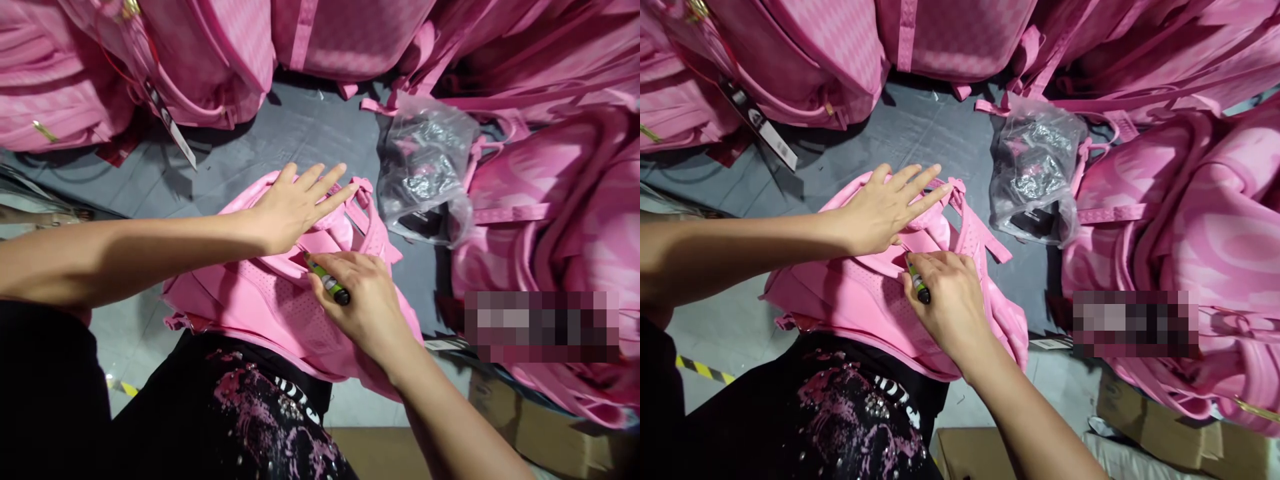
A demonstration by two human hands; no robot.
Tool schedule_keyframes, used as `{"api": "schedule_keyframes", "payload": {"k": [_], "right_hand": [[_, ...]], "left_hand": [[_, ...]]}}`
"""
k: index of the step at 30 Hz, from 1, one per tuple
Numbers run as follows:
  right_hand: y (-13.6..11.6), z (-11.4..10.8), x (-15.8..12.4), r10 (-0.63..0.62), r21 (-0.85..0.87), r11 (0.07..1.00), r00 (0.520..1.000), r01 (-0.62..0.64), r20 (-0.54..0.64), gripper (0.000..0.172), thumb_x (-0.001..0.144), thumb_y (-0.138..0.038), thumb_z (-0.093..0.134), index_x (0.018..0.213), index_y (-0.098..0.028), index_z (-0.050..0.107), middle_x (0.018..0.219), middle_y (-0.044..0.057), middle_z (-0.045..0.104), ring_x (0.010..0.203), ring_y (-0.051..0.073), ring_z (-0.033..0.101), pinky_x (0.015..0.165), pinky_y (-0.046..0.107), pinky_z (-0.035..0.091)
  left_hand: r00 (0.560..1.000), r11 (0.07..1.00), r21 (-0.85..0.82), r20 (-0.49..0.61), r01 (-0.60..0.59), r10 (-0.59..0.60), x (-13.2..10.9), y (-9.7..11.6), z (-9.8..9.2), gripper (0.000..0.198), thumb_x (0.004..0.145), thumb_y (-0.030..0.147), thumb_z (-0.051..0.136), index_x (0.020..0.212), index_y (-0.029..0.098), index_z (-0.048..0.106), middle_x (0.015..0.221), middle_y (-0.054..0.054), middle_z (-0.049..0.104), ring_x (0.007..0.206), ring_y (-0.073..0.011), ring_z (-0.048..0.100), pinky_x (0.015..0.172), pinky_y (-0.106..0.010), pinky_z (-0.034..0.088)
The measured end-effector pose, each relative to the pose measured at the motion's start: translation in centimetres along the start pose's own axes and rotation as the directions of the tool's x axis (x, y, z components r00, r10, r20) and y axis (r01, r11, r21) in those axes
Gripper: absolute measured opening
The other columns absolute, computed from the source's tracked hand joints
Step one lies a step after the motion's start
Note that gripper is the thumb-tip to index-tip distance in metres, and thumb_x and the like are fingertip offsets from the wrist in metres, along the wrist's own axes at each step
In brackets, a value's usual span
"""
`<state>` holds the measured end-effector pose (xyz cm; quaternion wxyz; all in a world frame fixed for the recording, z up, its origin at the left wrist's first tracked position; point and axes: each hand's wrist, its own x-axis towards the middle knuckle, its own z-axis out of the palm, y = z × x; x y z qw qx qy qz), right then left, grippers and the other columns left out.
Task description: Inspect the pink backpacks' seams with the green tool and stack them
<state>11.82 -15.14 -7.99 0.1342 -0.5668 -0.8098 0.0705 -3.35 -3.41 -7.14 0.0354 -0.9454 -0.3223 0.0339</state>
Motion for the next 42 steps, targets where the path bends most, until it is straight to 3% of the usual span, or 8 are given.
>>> {"api": "schedule_keyframes", "payload": {"k": [11,15,20,24,31,36,39,42], "right_hand": [[-0.1,0.3,0.3,0.031,0.173,0.984,0.999,-0.037,0.038,0.023,0.092,-0.02,0.059,0.111,-0.014,0.073,0.1,0.01,0.079,0.086,0.025,0.074,0.082,0.041,0.056],[-0.7,1.4,0.0,0.03,0.246,0.969,0.993,0.0,-0.115,0.026,0.094,-0.022,0.06,0.116,-0.014,0.071,0.106,0.01,0.078,0.092,0.025,0.073,0.083,0.041,0.056],[-1.9,4.4,1.0,0.016,0.305,0.949,0.95,0.085,-0.312,0.027,0.094,-0.023,0.061,0.118,-0.014,0.07,0.107,0.008,0.078,0.094,0.025,0.073,0.084,0.042,0.052],[-1.7,5.1,1.1,0.033,0.285,0.956,0.946,0.063,-0.321,0.029,0.095,-0.024,0.061,0.121,-0.015,0.069,0.103,0.008,0.079,0.086,0.025,0.074,0.08,0.042,0.049],[-1.2,3.9,0.6,0.043,0.332,0.942,0.97,0.04,-0.237,0.03,0.094,-0.025,0.061,0.12,-0.014,0.07,0.096,0.008,0.08,0.079,0.023,0.071,0.081,0.04,0.045],[-1.2,3.1,0.4,0.044,0.365,0.931,0.986,0.018,-0.161,0.029,0.094,-0.026,0.06,0.119,-0.016,0.071,0.091,0.007,0.079,0.078,0.022,0.071,0.08,0.04,0.044],[-1.7,3.3,0.9,0.06,0.356,0.934,0.984,0.005,-0.17,0.028,0.094,-0.027,0.06,0.118,-0.02,0.071,0.094,0.006,0.08,0.079,0.022,0.072,0.08,0.04,0.043],[-2.4,4.0,1.9,0.073,0.391,0.92,0.978,0.008,-0.193,0.027,0.094,-0.026,0.06,0.119,-0.02,0.07,0.099,0.006,0.079,0.085,0.022,0.073,0.083,0.04,0.043]], "left_hand": [[0.998,0.999,-0.013,0.036,-0.047,0.048,-0.4,-1.3,0.1,0.111,0.084,0.034,0.065,0.159,0.027,-0.016,0.169,-0.012,-0.005,0.152,-0.0461,0.008,0.115,-0.063,0.022],[0.989,0.999,-0.034,0.145,0.03,-0.025,-1.8,-2.8,-1.0,0.128,0.075,0.037,0.076,0.156,0.033,-0.022,0.168,-0.013,-0.016,0.151,-0.0513,0.002,0.111,-0.065,0.03],[0.975,0.987,-0.034,0.167,0.154,-0.146,-2.6,-2.3,-0.9,0.138,0.072,0.027,0.081,0.152,0.036,-0.031,0.165,-0.013,-0.027,0.149,-0.0509,0.005,0.105,-0.063,0.04],[0.985,0.99,-0.052,0.115,0.132,-0.125,-2.4,-2.4,-0.3,0.131,0.077,0.025,0.074,0.149,0.038,-0.035,0.166,-0.013,-0.024,0.145,-0.0484,0.019,0.103,-0.06,0.043],[0.98,0.999,-0.051,0.197,0.018,-0.007,-2.5,-4.2,-1.1,0.117,0.079,0.015,0.063,0.155,0.038,-0.022,0.169,-0.012,-0.012,0.141,-0.0359,0.034,0.103,-0.042,0.045],[0.948,0.972,-0.057,0.239,0.228,-0.208,-2.9,-3.6,-2.1,0.117,0.079,0.016,0.065,0.157,0.037,-0.019,0.168,-0.015,-0.019,0.142,-0.0395,0.038,0.096,-0.04,0.05],[0.89,0.939,-0.036,0.334,0.343,-0.312,-2.9,-3.3,-2.7,0.118,0.081,0.019,0.066,0.155,0.033,-0.025,0.167,-0.024,-0.005,0.122,-0.0354,0.059,0.087,-0.037,0.052],[0.881,0.951,-0.005,0.378,0.311,-0.286,-2.7,-3.5,-2.8,0.115,0.083,0.018,0.062,0.155,0.031,-0.026,0.163,-0.026,0.013,0.104,-0.0289,0.068,0.08,-0.032,0.052]]}}
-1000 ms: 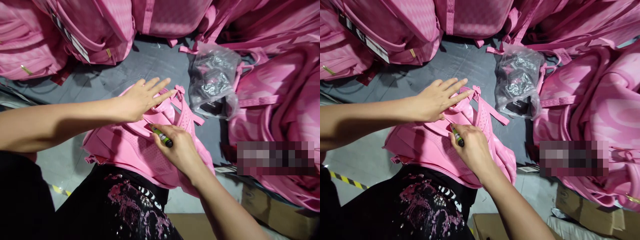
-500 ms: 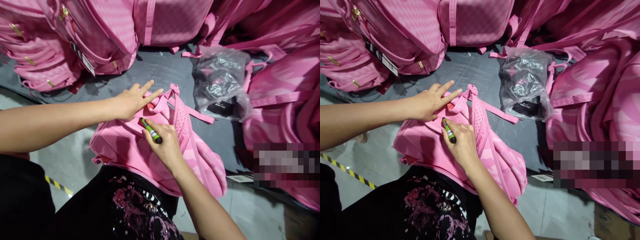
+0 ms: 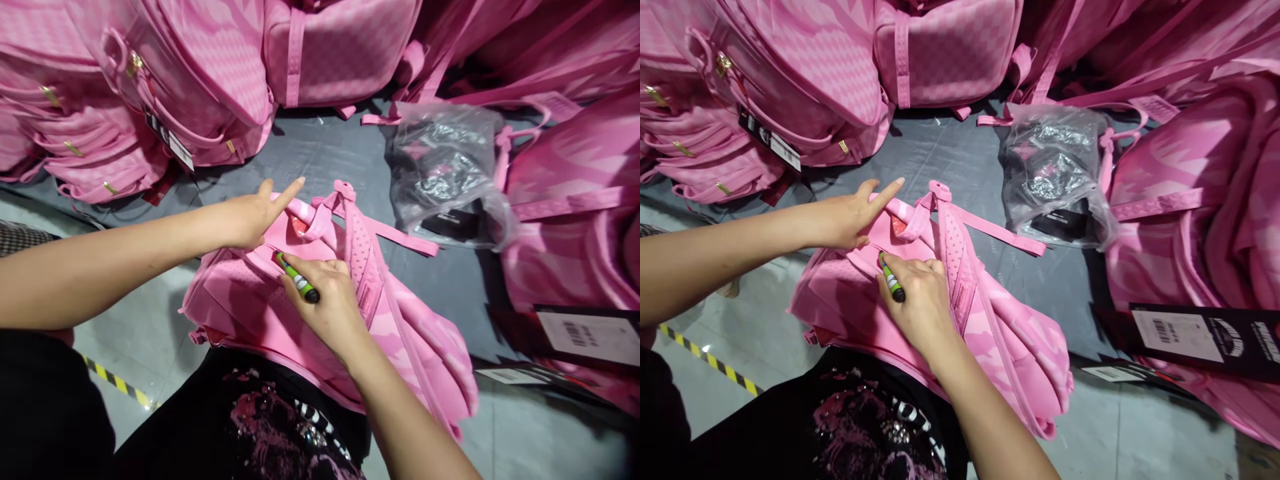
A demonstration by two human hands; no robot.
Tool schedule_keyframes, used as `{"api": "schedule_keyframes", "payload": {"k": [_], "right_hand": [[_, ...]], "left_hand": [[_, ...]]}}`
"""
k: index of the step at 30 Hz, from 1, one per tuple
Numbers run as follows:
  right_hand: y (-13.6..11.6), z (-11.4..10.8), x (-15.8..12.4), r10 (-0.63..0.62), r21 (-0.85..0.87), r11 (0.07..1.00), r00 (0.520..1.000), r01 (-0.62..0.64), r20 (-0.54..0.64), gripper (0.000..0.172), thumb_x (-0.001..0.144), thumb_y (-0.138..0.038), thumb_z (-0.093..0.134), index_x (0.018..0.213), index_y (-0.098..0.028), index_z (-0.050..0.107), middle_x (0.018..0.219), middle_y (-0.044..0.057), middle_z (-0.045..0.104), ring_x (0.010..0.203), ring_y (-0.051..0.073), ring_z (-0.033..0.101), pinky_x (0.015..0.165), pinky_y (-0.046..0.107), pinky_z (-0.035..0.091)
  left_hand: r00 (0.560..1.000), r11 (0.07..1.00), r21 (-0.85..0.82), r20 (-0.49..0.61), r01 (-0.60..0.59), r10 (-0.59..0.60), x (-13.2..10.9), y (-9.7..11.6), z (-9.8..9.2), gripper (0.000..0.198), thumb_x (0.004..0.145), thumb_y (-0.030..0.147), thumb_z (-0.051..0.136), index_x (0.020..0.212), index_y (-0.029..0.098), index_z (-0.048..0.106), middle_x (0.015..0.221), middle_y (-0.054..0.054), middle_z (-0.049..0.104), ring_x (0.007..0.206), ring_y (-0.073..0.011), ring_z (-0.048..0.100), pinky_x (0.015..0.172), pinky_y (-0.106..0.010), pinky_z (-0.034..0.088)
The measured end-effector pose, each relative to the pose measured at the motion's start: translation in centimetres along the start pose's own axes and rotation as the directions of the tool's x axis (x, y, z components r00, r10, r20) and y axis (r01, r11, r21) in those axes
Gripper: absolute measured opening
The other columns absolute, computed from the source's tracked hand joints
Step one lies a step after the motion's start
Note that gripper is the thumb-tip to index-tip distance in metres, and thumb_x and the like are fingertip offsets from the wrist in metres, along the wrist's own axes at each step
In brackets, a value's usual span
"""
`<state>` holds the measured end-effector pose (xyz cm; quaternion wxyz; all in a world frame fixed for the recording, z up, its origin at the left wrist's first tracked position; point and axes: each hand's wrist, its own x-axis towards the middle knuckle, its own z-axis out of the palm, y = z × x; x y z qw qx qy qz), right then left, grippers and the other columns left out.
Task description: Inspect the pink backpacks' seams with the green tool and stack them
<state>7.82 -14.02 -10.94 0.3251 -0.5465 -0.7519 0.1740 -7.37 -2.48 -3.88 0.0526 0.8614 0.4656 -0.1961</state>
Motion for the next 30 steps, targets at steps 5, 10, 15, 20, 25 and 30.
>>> {"api": "schedule_keyframes", "payload": {"k": [5,10,15,20,25,30], "right_hand": [[-0.5,1.3,0.8,0.007,0.05,0.999,1.0,-0.006,-0.004,0.032,0.092,-0.021,0.06,0.122,-0.017,0.069,0.099,0.007,0.079,0.088,0.022,0.072,0.085,0.04,0.044],[-0.7,1.3,0.7,0.031,-0.004,1.0,0.999,-0.031,-0.03,0.031,0.091,-0.022,0.058,0.119,-0.019,0.07,0.097,0.007,0.079,0.087,0.023,0.072,0.083,0.039,0.045],[-0.9,1.3,1.0,0.074,-0.006,0.997,0.996,-0.074,-0.039,0.03,0.092,-0.024,0.058,0.118,-0.019,0.071,0.099,0.008,0.079,0.089,0.024,0.073,0.085,0.042,0.046],[-1.0,1.3,1.2,0.076,0.057,0.995,0.997,-0.077,0.013,0.029,0.093,-0.024,0.058,0.118,-0.018,0.071,0.099,0.007,0.08,0.087,0.024,0.073,0.086,0.042,0.049],[-1.4,1.4,1.5,0.116,0.079,0.99,0.993,-0.118,0.026,0.028,0.093,-0.025,0.06,0.117,-0.019,0.072,0.099,0.006,0.08,0.084,0.021,0.074,0.084,0.036,0.051],[-2.2,2.1,2.2,0.194,0.041,0.98,0.98,-0.195,0.034,0.028,0.089,-0.025,0.065,0.115,-0.021,0.074,0.099,0.006,0.08,0.087,0.021,0.075,0.089,0.035,0.051]], "left_hand": [[0.999,0.999,0.026,-0.015,-0.037,0.038,0.5,-0.3,0.1,0.109,0.084,0.018,0.059,0.158,0.027,-0.02,0.15,-0.022,0.034,0.099,-0.0273,0.068,0.074,-0.03,0.051],[0.998,0.998,-0.005,-0.023,-0.056,0.056,0.9,-0.6,0.4,0.106,0.084,0.016,0.058,0.159,0.027,-0.017,0.148,-0.023,0.036,0.1,-0.0283,0.066,0.074,-0.031,0.05],[0.997,0.997,-0.026,-0.016,-0.071,0.071,1.0,-0.8,0.5,0.107,0.084,0.017,0.058,0.159,0.03,-0.017,0.15,-0.022,0.034,0.101,-0.0274,0.066,0.077,-0.031,0.051],[0.997,0.997,-0.03,-0.03,-0.07,0.069,1.0,-0.9,0.6,0.105,0.085,0.017,0.058,0.159,0.029,-0.014,0.149,-0.021,0.034,0.103,-0.0287,0.066,0.077,-0.031,0.051],[0.994,0.995,0.0,-0.052,-0.095,0.095,0.8,-1.1,0.6,0.1,0.086,0.018,0.055,0.16,0.024,-0.012,0.145,-0.022,0.037,0.101,-0.0307,0.068,0.076,-0.033,0.053],[0.983,0.99,0.018,-0.116,-0.138,0.139,0.9,-1.9,1.4,0.097,0.086,0.021,0.055,0.16,0.017,-0.007,0.139,-0.024,0.042,0.095,-0.0307,0.071,0.071,-0.032,0.053]]}}
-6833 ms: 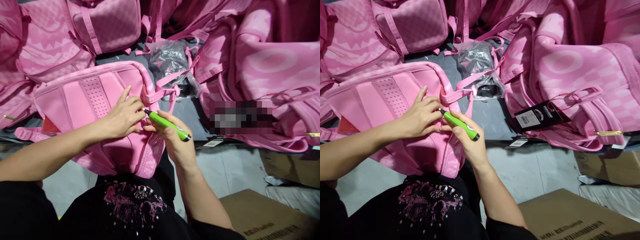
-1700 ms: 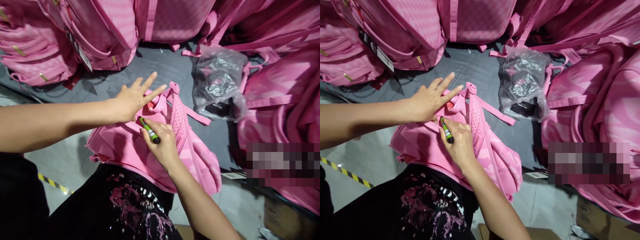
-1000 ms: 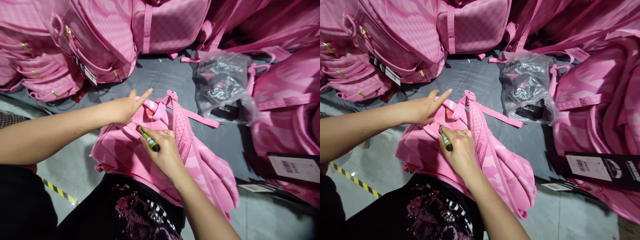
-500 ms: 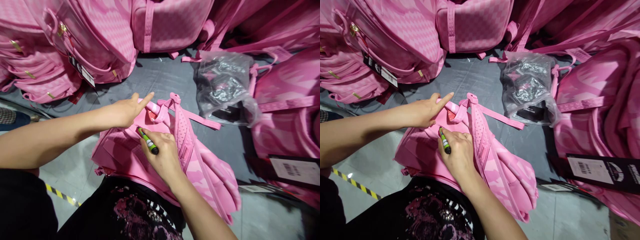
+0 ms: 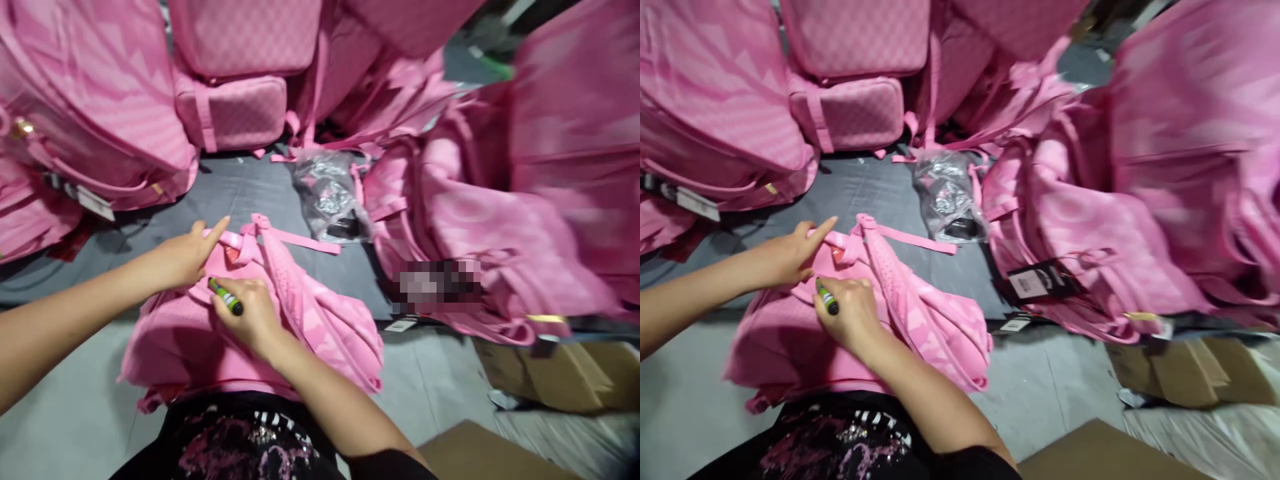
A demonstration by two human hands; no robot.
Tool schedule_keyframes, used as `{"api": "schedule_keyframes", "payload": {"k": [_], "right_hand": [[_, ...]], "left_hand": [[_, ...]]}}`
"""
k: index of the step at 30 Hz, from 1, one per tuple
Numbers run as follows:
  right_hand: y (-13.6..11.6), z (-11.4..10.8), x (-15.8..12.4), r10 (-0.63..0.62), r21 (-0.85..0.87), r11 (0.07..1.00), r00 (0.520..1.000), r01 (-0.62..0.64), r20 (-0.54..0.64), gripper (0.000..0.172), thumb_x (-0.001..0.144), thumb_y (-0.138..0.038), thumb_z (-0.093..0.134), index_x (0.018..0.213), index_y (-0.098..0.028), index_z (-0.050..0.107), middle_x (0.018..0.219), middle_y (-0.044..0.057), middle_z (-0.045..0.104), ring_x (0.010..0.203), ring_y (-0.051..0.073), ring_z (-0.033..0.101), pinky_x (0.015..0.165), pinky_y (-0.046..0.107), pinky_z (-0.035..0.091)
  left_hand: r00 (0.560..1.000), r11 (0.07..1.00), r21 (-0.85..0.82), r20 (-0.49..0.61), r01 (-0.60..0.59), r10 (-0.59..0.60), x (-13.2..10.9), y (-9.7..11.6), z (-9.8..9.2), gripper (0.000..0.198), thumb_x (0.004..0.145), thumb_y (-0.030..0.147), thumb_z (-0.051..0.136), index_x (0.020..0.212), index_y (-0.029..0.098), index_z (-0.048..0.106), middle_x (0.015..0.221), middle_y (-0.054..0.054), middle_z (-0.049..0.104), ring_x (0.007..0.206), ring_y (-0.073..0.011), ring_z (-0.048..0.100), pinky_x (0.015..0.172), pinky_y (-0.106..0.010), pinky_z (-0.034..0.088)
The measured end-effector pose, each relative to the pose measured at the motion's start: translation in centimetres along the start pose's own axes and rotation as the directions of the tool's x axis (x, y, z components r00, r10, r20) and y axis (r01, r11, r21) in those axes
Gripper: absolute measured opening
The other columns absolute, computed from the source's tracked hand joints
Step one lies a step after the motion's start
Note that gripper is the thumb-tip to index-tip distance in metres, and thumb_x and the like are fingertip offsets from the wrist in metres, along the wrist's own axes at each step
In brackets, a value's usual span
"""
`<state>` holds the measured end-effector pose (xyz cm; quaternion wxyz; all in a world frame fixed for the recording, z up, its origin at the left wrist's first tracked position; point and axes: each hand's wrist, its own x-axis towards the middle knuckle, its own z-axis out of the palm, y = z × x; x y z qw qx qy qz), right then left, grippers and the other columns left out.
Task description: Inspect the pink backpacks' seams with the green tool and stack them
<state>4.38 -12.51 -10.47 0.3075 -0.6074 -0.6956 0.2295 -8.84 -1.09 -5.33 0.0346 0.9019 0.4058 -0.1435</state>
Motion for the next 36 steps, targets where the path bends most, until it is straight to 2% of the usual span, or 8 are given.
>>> {"api": "schedule_keyframes", "payload": {"k": [5,7,9,14,19,25,31,36], "right_hand": [[0.3,-3.3,-0.9,-0.12,0.176,0.976,0.99,0.131,-0.07,0.022,0.092,-0.023,0.057,0.106,-0.023,0.074,0.11,0.002,0.078,0.096,0.017,0.073,0.09,0.031,0.054],[2.3,-6.7,-1.8,-0.176,0.006,0.983,0.936,0.186,-0.306,0.028,0.088,-0.012,0.05,0.103,-0.022,0.07,0.118,0.005,0.075,0.11,0.019,0.069,0.096,0.037,0.053],[5.8,-10.5,-2.1,-0.172,-0.324,0.946,0.855,0.005,-0.489,0.036,0.085,-0.004,0.043,0.105,-0.02,0.067,0.114,0.01,0.074,0.109,0.022,0.067,0.095,0.041,0.053],[15.6,-16.9,0.8,-0.15,-0.663,0.729,0.906,-0.17,-0.397,0.016,0.088,-0.006,0.055,0.091,-0.016,0.068,0.095,0.015,0.073,0.083,0.02,0.068,0.068,0.031,0.052],[19.6,-17.2,3.2,-0.189,-0.766,0.634,0.937,-0.111,-0.292,0.014,0.095,-0.029,0.066,0.092,-0.016,0.065,0.087,0.001,0.067,0.073,0.011,0.064,0.063,0.024,0.053],[19.3,-16.0,2.4,-0.167,-0.822,0.557,0.954,-0.118,-0.251,0.016,0.097,-0.033,0.063,0.093,-0.017,0.066,0.089,0.001,0.067,0.075,0.012,0.064,0.068,0.027,0.056],[15.8,-18.2,1.0,-0.133,-0.806,0.562,0.941,-0.187,-0.311,0.025,0.091,-0.008,0.05,0.082,-0.016,0.071,0.087,0.013,0.073,0.08,0.019,0.067,0.06,0.027,0.044],[8.8,-16.1,-1.0,-0.258,-0.609,0.787,0.846,-0.096,-0.467,0.019,0.089,-0.024,0.06,0.099,-0.016,0.073,0.087,0.01,0.076,0.074,0.023,0.07,0.062,0.029,0.048]], "left_hand": [[1.0,1.0,0.012,-0.017,0.007,-0.007,0.5,-0.4,0.4,0.098,0.086,0.025,0.057,0.16,0.017,-0.007,0.143,-0.025,0.04,0.098,-0.0312,0.071,0.074,-0.033,0.054],[1.0,1.0,-0.001,-0.001,0.015,-0.015,0.4,-0.3,0.4,0.099,0.086,0.025,0.057,0.16,0.019,-0.008,0.146,-0.023,0.038,0.1,-0.0312,0.07,0.076,-0.034,0.054],[1.0,1.0,-0.005,0.007,0.03,-0.03,0.2,0.0,0.3,0.098,0.085,0.025,0.056,0.161,0.021,-0.007,0.148,-0.023,0.036,0.103,-0.0321,0.07,0.077,-0.035,0.055],[0.999,0.999,-0.027,-0.031,0.037,-0.038,-0.1,0.5,0.2,0.094,0.084,0.02,0.053,0.161,0.019,-0.001,0.145,-0.023,0.04,0.105,-0.0311,0.069,0.079,-0.035,0.055],[0.997,0.994,-0.097,-0.051,0.05,-0.055,-0.5,0.7,0.2,0.096,0.08,0.014,0.054,0.161,0.022,0.004,0.145,-0.021,0.041,0.111,-0.029,0.068,0.082,-0.033,0.055],[0.997,0.992,-0.119,-0.064,0.042,-0.05,-0.3,0.6,0.3,0.098,0.079,0.013,0.06,0.161,0.022,0.006,0.144,-0.021,0.044,0.113,-0.0293,0.067,0.084,-0.033,0.055],[0.997,0.992,-0.118,-0.057,0.046,-0.053,-0.6,0.6,-0.1,0.107,0.08,0.025,0.072,0.161,0.025,0.002,0.149,-0.023,0.038,0.116,-0.0324,0.065,0.086,-0.034,0.054],[0.993,0.992,-0.096,-0.081,0.082,-0.09,-0.5,1.1,0.3,0.12,0.075,0.025,0.08,0.161,0.03,-0.004,0.148,-0.022,0.04,0.111,-0.0332,0.066,0.083,-0.034,0.055]]}}
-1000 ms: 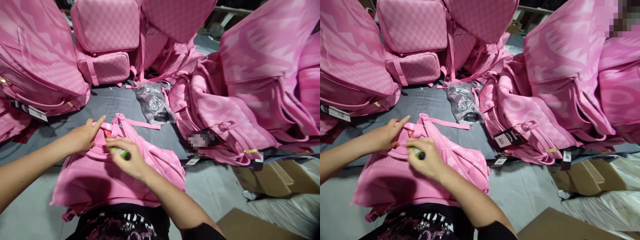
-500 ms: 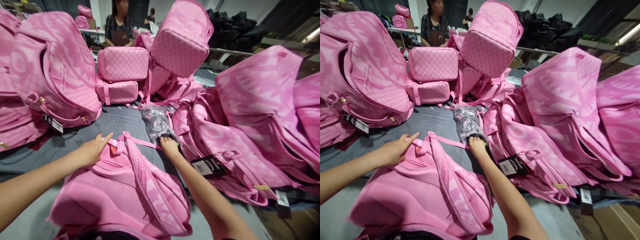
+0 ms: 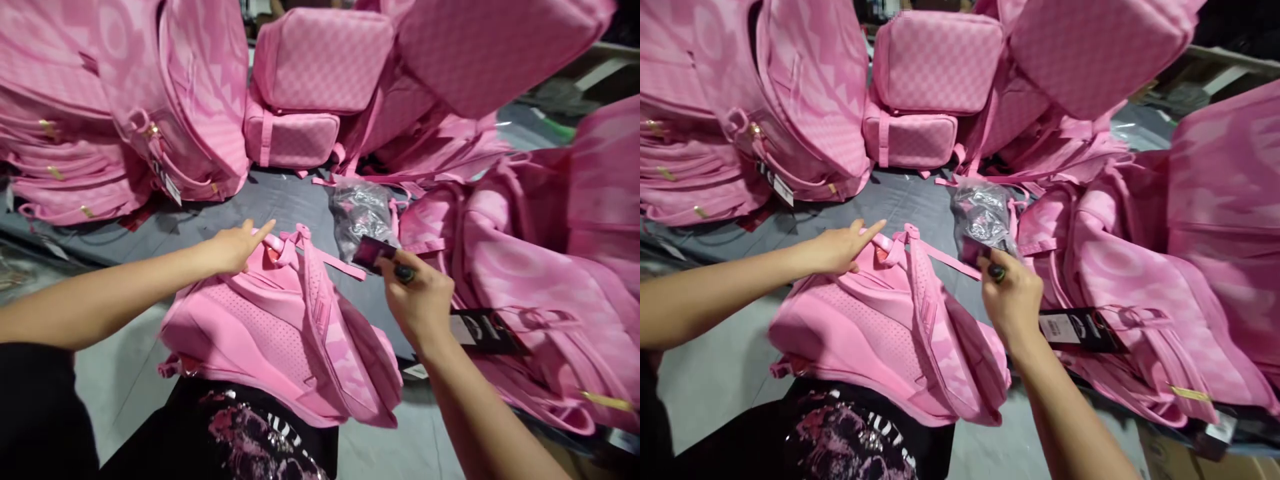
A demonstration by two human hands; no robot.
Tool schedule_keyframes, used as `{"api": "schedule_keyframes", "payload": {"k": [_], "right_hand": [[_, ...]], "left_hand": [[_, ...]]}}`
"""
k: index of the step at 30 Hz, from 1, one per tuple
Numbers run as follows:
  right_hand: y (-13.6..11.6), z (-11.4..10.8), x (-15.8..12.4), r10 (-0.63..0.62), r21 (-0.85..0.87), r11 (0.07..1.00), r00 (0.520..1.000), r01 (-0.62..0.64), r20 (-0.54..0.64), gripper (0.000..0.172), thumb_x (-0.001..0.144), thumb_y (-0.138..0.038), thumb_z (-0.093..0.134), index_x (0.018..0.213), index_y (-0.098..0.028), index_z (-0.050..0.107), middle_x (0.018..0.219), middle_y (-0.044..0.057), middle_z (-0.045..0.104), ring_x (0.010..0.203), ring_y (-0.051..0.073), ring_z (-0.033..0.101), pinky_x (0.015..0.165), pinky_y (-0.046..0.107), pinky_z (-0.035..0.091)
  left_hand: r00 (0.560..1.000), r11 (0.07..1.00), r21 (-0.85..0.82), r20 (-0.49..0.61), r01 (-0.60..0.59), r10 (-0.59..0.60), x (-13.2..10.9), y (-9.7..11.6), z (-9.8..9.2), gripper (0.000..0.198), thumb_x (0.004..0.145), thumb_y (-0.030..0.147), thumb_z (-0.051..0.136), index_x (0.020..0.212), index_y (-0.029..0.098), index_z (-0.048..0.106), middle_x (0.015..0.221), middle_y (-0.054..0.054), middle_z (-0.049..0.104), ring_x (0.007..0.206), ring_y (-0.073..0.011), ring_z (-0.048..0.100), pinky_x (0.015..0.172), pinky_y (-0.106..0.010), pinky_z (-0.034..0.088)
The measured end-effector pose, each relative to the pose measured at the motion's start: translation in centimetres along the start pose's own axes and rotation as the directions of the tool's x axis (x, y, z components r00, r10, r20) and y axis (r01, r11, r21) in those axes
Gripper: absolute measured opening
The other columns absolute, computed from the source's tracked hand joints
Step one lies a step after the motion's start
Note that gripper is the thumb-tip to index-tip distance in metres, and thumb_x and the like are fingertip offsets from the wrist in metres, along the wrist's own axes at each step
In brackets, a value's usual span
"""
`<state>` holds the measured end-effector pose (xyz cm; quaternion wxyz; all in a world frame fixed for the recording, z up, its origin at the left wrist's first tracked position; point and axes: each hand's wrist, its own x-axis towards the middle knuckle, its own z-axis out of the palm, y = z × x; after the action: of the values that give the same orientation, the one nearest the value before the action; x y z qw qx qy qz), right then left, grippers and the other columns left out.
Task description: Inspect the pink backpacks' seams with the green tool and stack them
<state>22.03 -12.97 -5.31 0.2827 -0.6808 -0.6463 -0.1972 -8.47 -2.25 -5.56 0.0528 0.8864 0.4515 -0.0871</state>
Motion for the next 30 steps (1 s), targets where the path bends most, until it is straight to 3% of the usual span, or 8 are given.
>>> {"api": "schedule_keyframes", "payload": {"k": [4,8,11,13,15,18,24,30], "right_hand": [[-8.4,0.1,-0.8,-0.221,0.394,0.911,0.95,0.121,0.221,0.02,0.089,-0.026,0.062,0.103,-0.018,0.073,0.088,0.007,0.078,0.073,0.019,0.072,0.066,0.025,0.05],[-13.1,2.1,0.5,-0.261,0.314,0.945,0.793,0.093,0.55,0.029,0.086,-0.012,0.058,0.109,-0.021,0.074,0.089,0.005,0.079,0.08,0.02,0.074,0.068,0.025,0.047],[-14.3,2.7,1.4,-0.228,0.18,0.973,0.705,0.144,0.672,0.03,0.087,-0.013,0.059,0.111,-0.023,0.074,0.087,0.006,0.079,0.079,0.022,0.073,0.065,0.026,0.043],[-14.9,2.7,1.5,-0.25,0.135,0.965,0.63,0.225,0.736,0.028,0.088,-0.015,0.059,0.11,-0.022,0.074,0.087,0.007,0.079,0.08,0.024,0.073,0.065,0.028,0.041],[-15.6,2.9,1.3,-0.28,0.12,0.945,0.568,0.303,0.774,0.027,0.09,-0.016,0.057,0.11,-0.022,0.074,0.088,0.009,0.079,0.081,0.025,0.073,0.065,0.028,0.04],[-16.4,3.7,0.9,-0.289,0.102,0.932,0.538,0.349,0.792,0.028,0.093,-0.019,0.054,0.112,-0.022,0.074,0.089,0.01,0.079,0.082,0.025,0.073,0.065,0.029,0.04],[-17.5,5.8,1.5,-0.353,0.163,0.883,0.397,0.439,0.847,0.026,0.093,-0.022,0.052,0.105,-0.022,0.076,0.091,0.009,0.078,0.084,0.024,0.073,0.066,0.028,0.042],[-18.3,3.8,1.1,-0.34,0.081,0.846,0.417,0.528,0.843,0.03,0.091,-0.007,0.047,0.104,-0.012,0.073,0.1,0.016,0.074,0.084,0.025,0.073,0.063,0.029,0.045]], "left_hand": [[0.998,1.0,0.006,-0.049,0.027,-0.027,0.0,0.5,0.0,0.129,0.07,0.026,0.086,0.161,0.025,-0.005,0.149,-0.026,0.038,0.112,-0.0381,0.066,0.085,-0.04,0.056],[0.992,0.982,-0.183,-0.126,-0.044,0.021,-1.0,-0.7,0.6,0.106,0.081,0.018,0.073,0.161,0.026,0.005,0.154,-0.02,0.039,0.129,-0.0365,0.057,0.099,-0.044,0.052],[0.953,0.877,-0.456,-0.301,-0.156,0.013,-3.2,-2.3,2.9,0.081,0.093,0.03,0.058,0.161,0.021,0.013,0.162,-0.014,0.033,0.147,-0.0275,0.038,0.12,-0.042,0.036],[0.944,0.811,-0.568,-0.323,-0.139,-0.064,-5.1,-3.1,5.1,0.086,0.093,0.046,0.058,0.161,0.018,0.013,0.166,-0.013,0.025,0.153,-0.0261,0.029,0.125,-0.042,0.029],[0.953,0.793,-0.607,-0.263,-0.041,-0.152,-6.8,-3.4,7.4,0.1,0.086,0.054,0.065,0.161,0.019,0.01,0.168,-0.012,0.021,0.153,-0.0296,0.028,0.124,-0.045,0.032],[0.937,0.782,-0.62,-0.239,0.055,-0.255,-8.1,-3.4,10.2,0.099,0.084,0.05,0.069,0.161,0.021,0.013,0.167,-0.012,0.024,0.151,-0.0315,0.033,0.119,-0.047,0.04],[0.923,0.767,-0.642,-0.289,0.012,-0.256,-7.0,-3.4,11.5,0.088,0.087,0.044,0.067,0.159,0.019,0.022,0.162,-0.014,0.034,0.146,-0.032,0.041,0.118,-0.049,0.04],[0.916,0.775,-0.632,-0.321,-0.018,-0.241,-7.4,-3.7,11.7,0.084,0.089,0.045,0.065,0.159,0.023,0.023,0.161,-0.013,0.037,0.145,-0.0314,0.044,0.113,-0.046,0.047]]}}
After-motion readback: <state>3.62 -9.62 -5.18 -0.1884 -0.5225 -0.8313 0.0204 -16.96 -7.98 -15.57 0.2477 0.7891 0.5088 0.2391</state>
